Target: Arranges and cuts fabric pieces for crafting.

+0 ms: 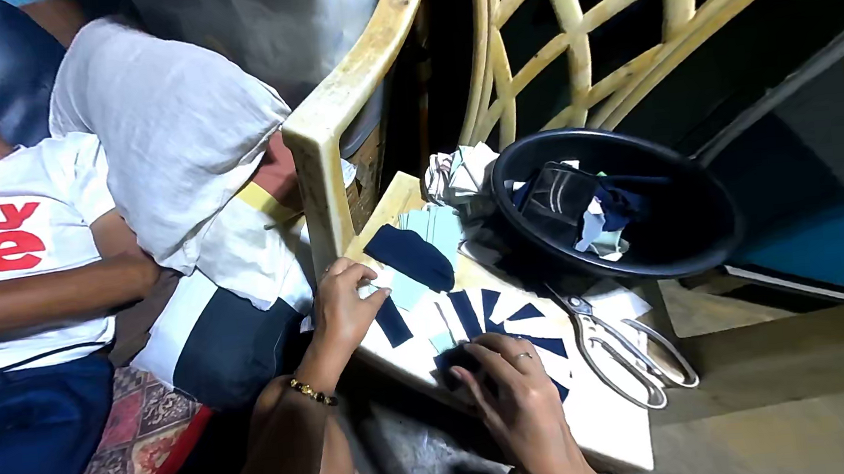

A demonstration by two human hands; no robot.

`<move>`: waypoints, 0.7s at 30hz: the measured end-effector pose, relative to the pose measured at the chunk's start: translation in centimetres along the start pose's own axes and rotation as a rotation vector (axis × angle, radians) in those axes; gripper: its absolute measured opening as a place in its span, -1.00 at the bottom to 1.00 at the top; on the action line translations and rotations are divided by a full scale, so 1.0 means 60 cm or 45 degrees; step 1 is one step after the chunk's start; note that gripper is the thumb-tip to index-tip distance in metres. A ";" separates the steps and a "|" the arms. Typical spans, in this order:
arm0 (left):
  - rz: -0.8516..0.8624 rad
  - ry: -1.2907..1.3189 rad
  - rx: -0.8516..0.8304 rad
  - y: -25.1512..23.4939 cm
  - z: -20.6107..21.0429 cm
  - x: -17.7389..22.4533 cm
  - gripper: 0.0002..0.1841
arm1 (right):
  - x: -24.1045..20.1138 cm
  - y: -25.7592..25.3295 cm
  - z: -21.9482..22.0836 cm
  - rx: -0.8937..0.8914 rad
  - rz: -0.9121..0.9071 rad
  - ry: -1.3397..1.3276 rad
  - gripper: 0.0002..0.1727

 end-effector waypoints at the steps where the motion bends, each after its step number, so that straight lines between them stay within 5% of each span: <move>1: 0.027 -0.001 -0.008 -0.006 0.005 0.000 -0.74 | -0.001 -0.001 -0.001 0.013 -0.008 -0.006 -0.64; 6: 0.056 -0.038 0.006 -0.016 0.020 -0.001 -0.90 | 0.000 0.001 -0.006 0.058 -0.028 -0.049 -0.68; 9: 0.098 0.416 0.111 0.001 0.016 0.009 -0.95 | -0.002 0.000 -0.007 0.119 0.061 -0.235 -0.72; 13: -0.198 1.133 -0.349 0.048 0.022 0.043 -0.93 | -0.011 -0.003 -0.004 0.114 0.416 -0.683 -0.65; 21: -0.214 1.300 -0.768 0.075 0.054 0.066 -0.84 | -0.019 -0.003 -0.003 0.273 0.908 -1.199 -0.68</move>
Point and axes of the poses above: each hand's wrist, its own y-axis away from the middle knuckle, its own z-axis out of the palm, x = y × z, the point moved 3 cm from there along -y, towards the middle knuckle, and after that the axes turned 10 degrees about x, right-handed, at the moved point
